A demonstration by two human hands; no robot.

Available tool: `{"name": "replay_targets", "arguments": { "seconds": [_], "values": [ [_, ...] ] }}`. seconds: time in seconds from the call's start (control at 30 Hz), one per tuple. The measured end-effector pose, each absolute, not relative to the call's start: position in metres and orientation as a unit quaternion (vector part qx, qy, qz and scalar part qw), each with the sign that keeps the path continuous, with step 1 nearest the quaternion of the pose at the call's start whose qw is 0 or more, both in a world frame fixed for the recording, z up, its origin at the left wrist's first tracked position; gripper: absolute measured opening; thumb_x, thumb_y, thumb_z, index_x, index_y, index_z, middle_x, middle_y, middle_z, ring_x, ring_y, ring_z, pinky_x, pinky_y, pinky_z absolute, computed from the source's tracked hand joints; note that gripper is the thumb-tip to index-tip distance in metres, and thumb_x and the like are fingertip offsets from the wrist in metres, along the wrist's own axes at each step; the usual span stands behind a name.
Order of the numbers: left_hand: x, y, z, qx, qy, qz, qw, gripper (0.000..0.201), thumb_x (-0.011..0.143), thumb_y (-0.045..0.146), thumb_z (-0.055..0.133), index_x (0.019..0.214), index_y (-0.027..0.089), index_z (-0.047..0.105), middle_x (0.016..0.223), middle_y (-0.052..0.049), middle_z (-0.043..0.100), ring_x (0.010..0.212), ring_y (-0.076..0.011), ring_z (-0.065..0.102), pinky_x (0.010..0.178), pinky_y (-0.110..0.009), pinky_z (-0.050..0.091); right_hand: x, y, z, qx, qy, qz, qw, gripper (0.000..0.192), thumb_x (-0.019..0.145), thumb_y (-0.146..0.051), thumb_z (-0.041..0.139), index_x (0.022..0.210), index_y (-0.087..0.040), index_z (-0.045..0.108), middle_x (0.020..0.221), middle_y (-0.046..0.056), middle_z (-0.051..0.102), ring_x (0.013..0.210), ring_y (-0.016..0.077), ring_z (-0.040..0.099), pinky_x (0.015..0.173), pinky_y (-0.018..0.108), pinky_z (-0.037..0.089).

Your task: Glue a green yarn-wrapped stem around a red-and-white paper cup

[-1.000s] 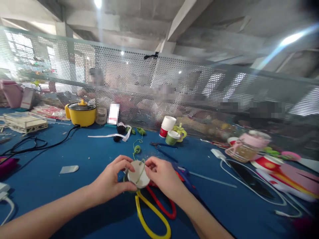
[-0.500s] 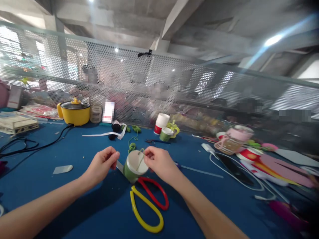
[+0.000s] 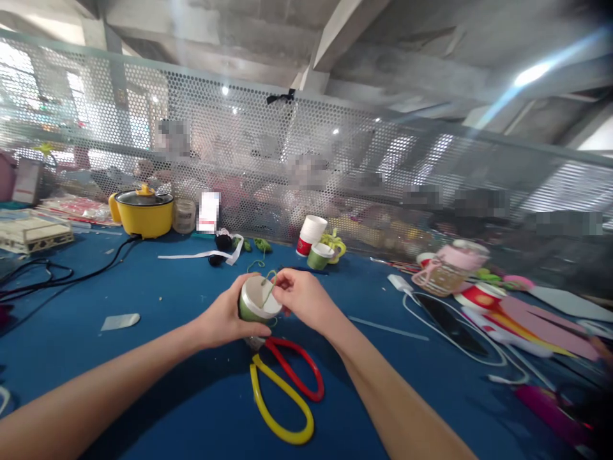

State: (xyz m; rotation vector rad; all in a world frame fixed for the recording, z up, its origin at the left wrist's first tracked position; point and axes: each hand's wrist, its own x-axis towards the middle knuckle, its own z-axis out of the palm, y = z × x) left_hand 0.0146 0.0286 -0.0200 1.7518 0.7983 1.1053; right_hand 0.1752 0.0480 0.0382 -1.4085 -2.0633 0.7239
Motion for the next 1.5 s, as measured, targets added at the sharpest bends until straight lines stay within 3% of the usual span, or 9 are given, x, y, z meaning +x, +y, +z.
{"name": "replay_targets", "arguments": {
  "seconds": [0.13, 0.4, 0.53, 0.6, 0.67, 0.73, 0.83, 1.13, 1.5],
  "values": [
    [0.012, 0.022, -0.023, 0.721, 0.309, 0.428, 0.449, 0.075, 0.056, 0.025, 0.073, 0.118, 0.018, 0.032, 0.111, -0.008, 0.052, 0.100, -0.0216, 0.050, 0.087, -0.037, 0.040, 0.173, 0.043, 0.040, -0.488, -0.803, 0.234, 0.252, 0.007, 0.070, -0.021, 0.054, 0.072, -0.015, 0.056, 0.055, -0.002, 0.051, 0.047, 0.0088, 0.046, 0.044, 0.020, 0.037],
    [0.010, 0.015, -0.029, 0.742, 0.305, 0.408, 0.435, 0.079, 0.058, 0.030, 0.072, 0.122, 0.020, 0.027, 0.111, -0.009, 0.052, 0.099, -0.0230, 0.052, 0.084, -0.037, 0.043, 0.171, 0.038, 0.038, -0.468, -0.833, 0.163, 0.246, 0.008, 0.071, -0.016, 0.053, 0.064, -0.015, 0.057, 0.053, -0.003, 0.050, 0.049, 0.0084, 0.044, 0.047, 0.019, 0.034],
    [0.009, 0.014, -0.027, 0.778, 0.317, 0.426, 0.335, 0.090, 0.059, 0.030, 0.071, 0.129, 0.021, 0.015, 0.123, -0.014, 0.041, 0.112, -0.0272, 0.043, 0.093, -0.044, 0.036, 0.173, 0.037, 0.036, -0.466, -0.839, 0.129, 0.249, 0.008, 0.070, -0.013, 0.053, 0.063, -0.015, 0.055, 0.055, -0.002, 0.051, 0.051, 0.0091, 0.045, 0.049, 0.020, 0.034],
    [0.007, 0.013, -0.024, 0.813, 0.302, 0.438, 0.237, 0.082, 0.061, 0.030, 0.070, 0.126, 0.021, 0.021, 0.128, -0.015, 0.033, 0.119, -0.0289, 0.033, 0.097, -0.047, 0.031, 0.175, 0.035, 0.037, -0.465, -0.843, 0.098, 0.252, 0.008, 0.070, -0.012, 0.053, 0.062, -0.015, 0.053, 0.056, -0.002, 0.051, 0.052, 0.0094, 0.046, 0.050, 0.020, 0.033],
    [0.005, 0.013, -0.022, 0.845, 0.273, 0.429, 0.165, 0.059, 0.067, 0.028, 0.065, 0.117, 0.021, 0.034, 0.127, -0.015, 0.031, 0.121, -0.0276, 0.030, 0.098, -0.045, 0.031, 0.175, 0.033, 0.039, -0.463, -0.846, 0.068, 0.255, 0.010, 0.069, -0.009, 0.054, 0.062, -0.016, 0.052, 0.058, -0.002, 0.051, 0.053, 0.0096, 0.045, 0.051, 0.021, 0.033],
    [0.003, 0.013, -0.020, 0.862, 0.256, 0.416, 0.135, 0.038, 0.072, 0.025, 0.059, 0.106, 0.020, 0.042, 0.125, -0.014, 0.031, 0.119, -0.0260, 0.032, 0.095, -0.042, 0.035, 0.176, 0.030, 0.041, -0.462, -0.847, 0.047, 0.258, 0.011, 0.068, -0.007, 0.053, 0.061, -0.016, 0.051, 0.059, -0.001, 0.051, 0.054, 0.0097, 0.046, 0.052, 0.021, 0.033],
    [0.004, 0.013, -0.020, 0.864, 0.251, 0.415, 0.136, 0.023, 0.074, 0.022, 0.057, 0.094, 0.019, 0.045, 0.123, -0.014, 0.033, 0.114, -0.0247, 0.037, 0.091, -0.040, 0.039, 0.175, 0.027, 0.042, -0.460, -0.849, 0.027, 0.258, 0.013, 0.068, -0.005, 0.053, 0.061, -0.016, 0.050, 0.059, -0.001, 0.050, 0.054, 0.0099, 0.045, 0.052, 0.021, 0.033],
    [0.005, 0.011, -0.020, 0.857, 0.258, 0.417, 0.162, 0.004, 0.077, 0.020, 0.053, 0.078, 0.018, 0.050, 0.121, -0.011, 0.035, 0.109, -0.0235, 0.041, 0.087, -0.037, 0.041, 0.175, 0.021, 0.042, -0.454, -0.854, -0.025, 0.252, 0.014, 0.072, -0.007, 0.049, 0.062, -0.018, 0.049, 0.062, 0.000, 0.048, 0.056, 0.0114, 0.044, 0.054, 0.023, 0.033],
    [0.005, 0.009, -0.016, 0.850, 0.267, 0.412, 0.190, 0.008, 0.076, 0.018, 0.054, 0.070, 0.016, 0.048, 0.120, -0.009, 0.035, 0.107, -0.0207, 0.043, 0.085, -0.034, 0.041, 0.175, 0.023, 0.042, -0.454, -0.854, -0.003, 0.254, 0.016, 0.070, -0.004, 0.050, 0.061, -0.016, 0.047, 0.062, 0.000, 0.048, 0.058, 0.0110, 0.044, 0.056, 0.023, 0.032]
  ]
}}
